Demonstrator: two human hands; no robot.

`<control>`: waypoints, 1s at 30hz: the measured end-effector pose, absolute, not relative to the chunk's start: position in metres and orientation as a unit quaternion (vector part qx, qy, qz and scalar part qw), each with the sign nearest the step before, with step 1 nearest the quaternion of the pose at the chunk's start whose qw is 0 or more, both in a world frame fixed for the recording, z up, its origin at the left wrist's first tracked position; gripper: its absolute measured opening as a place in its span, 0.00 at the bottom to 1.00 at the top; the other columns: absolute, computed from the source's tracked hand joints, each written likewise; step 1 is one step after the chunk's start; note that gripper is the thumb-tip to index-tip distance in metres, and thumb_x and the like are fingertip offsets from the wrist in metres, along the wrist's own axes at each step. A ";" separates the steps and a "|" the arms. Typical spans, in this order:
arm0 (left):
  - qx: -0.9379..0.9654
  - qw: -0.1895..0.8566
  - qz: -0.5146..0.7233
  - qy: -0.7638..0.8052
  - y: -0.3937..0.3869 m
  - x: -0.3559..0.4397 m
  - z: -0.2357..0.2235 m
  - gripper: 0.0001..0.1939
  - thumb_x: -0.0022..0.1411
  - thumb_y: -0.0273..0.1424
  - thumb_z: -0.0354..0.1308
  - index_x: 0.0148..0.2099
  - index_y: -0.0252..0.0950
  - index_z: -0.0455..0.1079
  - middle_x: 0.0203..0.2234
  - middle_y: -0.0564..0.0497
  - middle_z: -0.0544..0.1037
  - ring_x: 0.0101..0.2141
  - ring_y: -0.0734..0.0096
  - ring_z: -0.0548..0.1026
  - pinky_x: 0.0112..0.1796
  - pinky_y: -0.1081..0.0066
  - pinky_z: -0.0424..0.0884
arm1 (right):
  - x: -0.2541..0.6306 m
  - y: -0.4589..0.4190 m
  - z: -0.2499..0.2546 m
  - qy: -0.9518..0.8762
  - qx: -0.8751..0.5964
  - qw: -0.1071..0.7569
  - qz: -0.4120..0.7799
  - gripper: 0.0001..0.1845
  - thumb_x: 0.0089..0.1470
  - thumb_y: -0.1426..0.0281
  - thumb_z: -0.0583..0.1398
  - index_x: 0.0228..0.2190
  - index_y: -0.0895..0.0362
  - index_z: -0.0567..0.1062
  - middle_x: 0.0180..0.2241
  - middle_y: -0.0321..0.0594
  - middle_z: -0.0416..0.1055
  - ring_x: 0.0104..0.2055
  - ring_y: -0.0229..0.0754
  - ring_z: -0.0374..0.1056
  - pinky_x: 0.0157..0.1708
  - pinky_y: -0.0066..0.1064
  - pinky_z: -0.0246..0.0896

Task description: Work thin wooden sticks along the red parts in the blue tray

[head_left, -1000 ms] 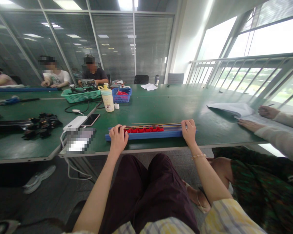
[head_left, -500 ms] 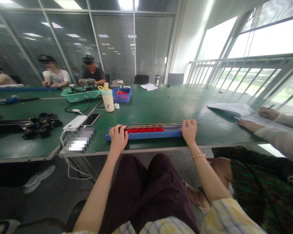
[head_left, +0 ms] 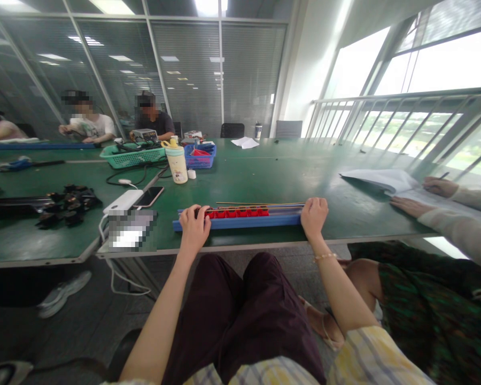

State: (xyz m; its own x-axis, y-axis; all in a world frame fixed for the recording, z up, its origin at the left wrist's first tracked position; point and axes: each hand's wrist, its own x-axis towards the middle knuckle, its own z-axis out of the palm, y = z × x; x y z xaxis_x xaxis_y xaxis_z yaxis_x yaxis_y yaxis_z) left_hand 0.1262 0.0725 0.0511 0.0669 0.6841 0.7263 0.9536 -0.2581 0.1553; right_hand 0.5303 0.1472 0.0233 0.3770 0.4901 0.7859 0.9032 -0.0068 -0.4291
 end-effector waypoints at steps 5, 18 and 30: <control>-0.704 0.191 -0.359 -0.582 0.072 0.126 0.050 0.19 0.69 0.35 0.47 0.57 0.38 0.70 0.53 0.39 0.67 0.52 0.50 0.60 0.54 0.52 0.61 | 0.533 0.150 0.021 -0.502 -0.683 0.495 -0.190 0.16 0.65 0.66 0.43 0.31 0.55 0.65 0.34 0.50 0.69 0.41 0.51 0.64 0.42 0.41 0.56; -0.705 0.184 -0.360 -0.583 0.072 0.126 0.051 0.19 0.69 0.36 0.46 0.58 0.37 0.69 0.53 0.39 0.67 0.53 0.50 0.60 0.54 0.52 0.61 | 0.544 0.154 0.014 -0.435 -0.653 0.606 -0.128 0.21 0.67 0.58 0.39 0.29 0.53 0.61 0.32 0.49 0.66 0.39 0.52 0.64 0.43 0.47 0.59; -0.705 0.179 -0.360 -0.585 0.072 0.127 0.052 0.19 0.69 0.35 0.46 0.57 0.38 0.69 0.53 0.39 0.68 0.52 0.51 0.60 0.54 0.52 0.61 | 0.535 0.151 0.018 -0.504 -0.666 0.509 -0.210 0.24 0.68 0.61 0.39 0.36 0.58 0.69 0.36 0.53 0.69 0.42 0.53 0.66 0.42 0.44 0.57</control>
